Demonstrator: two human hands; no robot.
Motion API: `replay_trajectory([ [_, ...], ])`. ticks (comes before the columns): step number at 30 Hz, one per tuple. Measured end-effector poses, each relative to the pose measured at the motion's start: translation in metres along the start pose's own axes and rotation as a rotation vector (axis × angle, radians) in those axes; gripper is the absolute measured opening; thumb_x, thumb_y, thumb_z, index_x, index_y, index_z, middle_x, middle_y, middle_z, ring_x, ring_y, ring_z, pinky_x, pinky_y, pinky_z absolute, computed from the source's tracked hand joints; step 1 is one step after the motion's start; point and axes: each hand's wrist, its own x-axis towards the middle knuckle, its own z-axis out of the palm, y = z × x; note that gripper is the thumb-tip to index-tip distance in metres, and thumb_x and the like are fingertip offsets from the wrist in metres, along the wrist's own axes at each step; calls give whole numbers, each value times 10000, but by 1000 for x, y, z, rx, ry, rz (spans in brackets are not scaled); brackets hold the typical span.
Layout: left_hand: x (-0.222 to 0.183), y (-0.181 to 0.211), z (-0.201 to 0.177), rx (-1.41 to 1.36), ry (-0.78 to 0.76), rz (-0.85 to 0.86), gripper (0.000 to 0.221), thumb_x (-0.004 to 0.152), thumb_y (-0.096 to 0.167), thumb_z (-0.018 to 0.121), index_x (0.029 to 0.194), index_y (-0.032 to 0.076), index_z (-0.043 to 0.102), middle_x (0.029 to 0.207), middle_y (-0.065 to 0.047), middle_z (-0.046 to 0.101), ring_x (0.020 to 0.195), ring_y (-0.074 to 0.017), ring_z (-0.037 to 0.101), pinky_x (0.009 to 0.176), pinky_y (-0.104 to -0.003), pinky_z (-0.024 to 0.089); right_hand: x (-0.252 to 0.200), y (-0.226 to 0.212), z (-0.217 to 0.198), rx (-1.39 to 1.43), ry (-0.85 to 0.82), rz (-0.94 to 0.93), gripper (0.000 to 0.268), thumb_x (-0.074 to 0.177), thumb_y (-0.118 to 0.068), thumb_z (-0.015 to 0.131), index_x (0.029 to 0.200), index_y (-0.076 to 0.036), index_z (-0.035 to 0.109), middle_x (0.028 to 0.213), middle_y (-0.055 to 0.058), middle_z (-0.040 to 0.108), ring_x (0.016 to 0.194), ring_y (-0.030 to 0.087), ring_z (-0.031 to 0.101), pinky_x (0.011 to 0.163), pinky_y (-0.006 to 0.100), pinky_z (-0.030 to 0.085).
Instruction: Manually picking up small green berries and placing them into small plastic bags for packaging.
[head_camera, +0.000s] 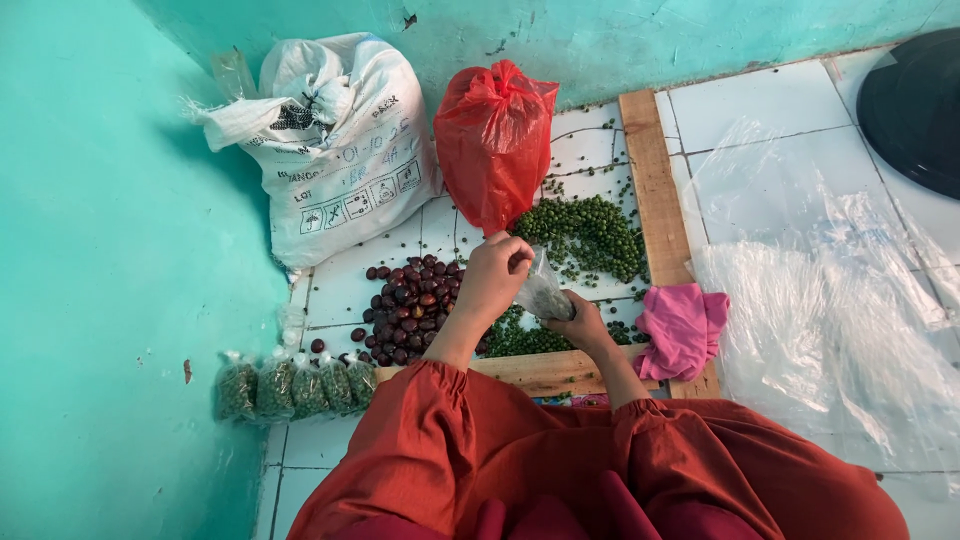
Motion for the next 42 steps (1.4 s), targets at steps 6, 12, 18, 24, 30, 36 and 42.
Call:
replay_trajectory([
  [6,-2,7,-11,216,-219,127,399,1203,270,373,1192,-3,664,1087,-169,606,1016,-415,693,867,-548,595,5,21,4,28,-41,-22,607,908,-158,881,1461,-78,643,1388,291,669,1351,623,552,1099,857,444],
  [12,0,0,-14,590,-396,161,276,1143,297,545,1280,74,635,1204,-158,662,1264,-387,622,1232,-626,345,-16,-19,2,73,-107,38,733,884,-181,911,1527,-23,596,1466,331,614,1400,642,502,1145,870,399],
  [18,-4,-24,3,556,-66,428,238,1189,314,481,1133,157,651,946,-30,653,961,-256,710,1144,-541,480,-32,-63,-11,147,-206,45,836,902,-287,942,1598,-88,525,1541,299,558,1443,600,480,1151,829,425],
  [24,-27,4,-19,-26,524,433,705,1033,677,594,1477,132,560,1277,-109,611,1151,-260,566,1045,-465,454,-29,-72,-24,312,-273,99,799,981,-236,875,1649,-70,470,1586,283,541,1443,512,533,1164,699,520],
  [30,-85,-12,-4,-361,-26,-130,1562,610,899,828,1747,125,88,1757,-272,131,1618,-528,51,1280,-763,46,-45,-109,-32,330,-356,9,736,926,-291,931,1540,-50,604,1435,240,687,1327,501,641,1055,668,595],
  [36,-108,18,14,-612,-105,-235,546,1080,624,586,1467,247,661,1534,-142,595,1502,-431,450,1237,-674,372,-55,-90,-6,283,-394,94,604,813,-272,1030,1320,-33,805,1261,207,803,1164,388,763,1000,537,622],
  [42,-76,-65,60,-658,36,-145,431,1163,513,534,1076,172,782,1021,-66,805,1039,-232,731,980,-465,506,-81,-206,-65,-62,-164,-179,1062,875,-579,910,1710,-191,382,1589,242,529,1498,539,436,1100,705,504],
])
